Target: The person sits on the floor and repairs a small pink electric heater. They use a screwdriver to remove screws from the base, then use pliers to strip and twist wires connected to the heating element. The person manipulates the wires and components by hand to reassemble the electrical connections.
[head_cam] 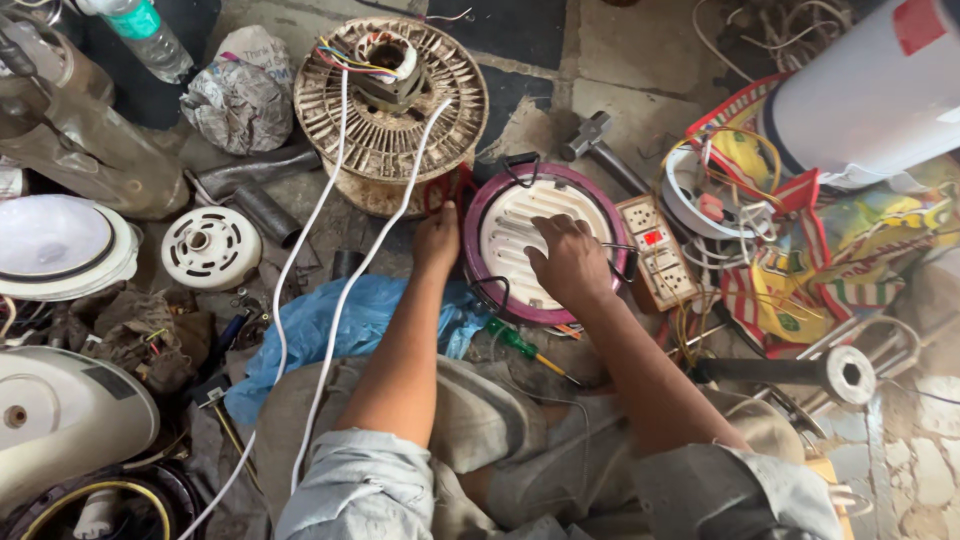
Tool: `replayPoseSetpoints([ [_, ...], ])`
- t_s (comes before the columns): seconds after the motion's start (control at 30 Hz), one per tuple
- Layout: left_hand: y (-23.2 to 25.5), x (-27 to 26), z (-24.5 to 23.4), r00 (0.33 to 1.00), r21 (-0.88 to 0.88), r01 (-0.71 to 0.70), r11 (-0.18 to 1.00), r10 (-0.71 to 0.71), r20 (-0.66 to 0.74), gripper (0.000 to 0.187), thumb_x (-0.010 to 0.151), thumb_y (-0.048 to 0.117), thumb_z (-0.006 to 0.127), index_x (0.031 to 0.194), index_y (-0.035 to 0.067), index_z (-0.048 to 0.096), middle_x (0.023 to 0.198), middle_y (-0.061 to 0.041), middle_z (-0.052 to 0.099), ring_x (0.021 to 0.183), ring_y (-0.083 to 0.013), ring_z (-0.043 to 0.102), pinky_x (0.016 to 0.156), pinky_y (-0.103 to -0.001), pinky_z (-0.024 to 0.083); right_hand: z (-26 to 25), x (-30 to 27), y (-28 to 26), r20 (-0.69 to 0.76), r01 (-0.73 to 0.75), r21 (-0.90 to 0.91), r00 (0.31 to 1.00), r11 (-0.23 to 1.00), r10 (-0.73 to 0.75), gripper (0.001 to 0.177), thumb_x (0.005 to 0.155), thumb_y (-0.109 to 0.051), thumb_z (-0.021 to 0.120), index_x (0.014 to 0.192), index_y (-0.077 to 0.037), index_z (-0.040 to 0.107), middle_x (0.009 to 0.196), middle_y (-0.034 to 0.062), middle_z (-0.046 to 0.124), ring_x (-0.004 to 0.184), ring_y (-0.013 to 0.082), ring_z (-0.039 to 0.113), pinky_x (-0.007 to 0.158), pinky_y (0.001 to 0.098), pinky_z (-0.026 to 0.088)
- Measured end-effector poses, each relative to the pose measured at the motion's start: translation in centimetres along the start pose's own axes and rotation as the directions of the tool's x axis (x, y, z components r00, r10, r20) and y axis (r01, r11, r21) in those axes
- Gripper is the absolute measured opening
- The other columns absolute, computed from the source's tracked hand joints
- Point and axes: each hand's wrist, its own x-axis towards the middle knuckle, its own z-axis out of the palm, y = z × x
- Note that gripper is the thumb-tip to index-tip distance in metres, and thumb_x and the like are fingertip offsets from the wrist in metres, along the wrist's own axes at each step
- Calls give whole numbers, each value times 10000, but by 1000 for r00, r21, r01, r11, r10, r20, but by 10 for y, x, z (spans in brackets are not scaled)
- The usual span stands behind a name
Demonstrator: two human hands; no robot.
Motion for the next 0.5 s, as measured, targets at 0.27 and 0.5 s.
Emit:
replayPoseSetpoints([
  [0.27,19,11,-2,938,-157,264,952,-215,273,721,966,638,498,1255,3,682,1262,-287,666,1271,-389,602,1076,-416,416,25,17,16,-114,-51,234,990,971,79,119,906,-170,743,952,-60,746,979,135,719,910,331,694,810,425,552],
  [0.5,23,13,-12,910,-366,251,896,-90,405,824,885,664,524,1401,27,610,1398,-201,652,1297,-297,594,1098,-371,400,32,18,7,-12,-222,299,972,928,236,163,909,-181,710,999,-45,718,815,155,708,751,315,711,698,413,559],
])
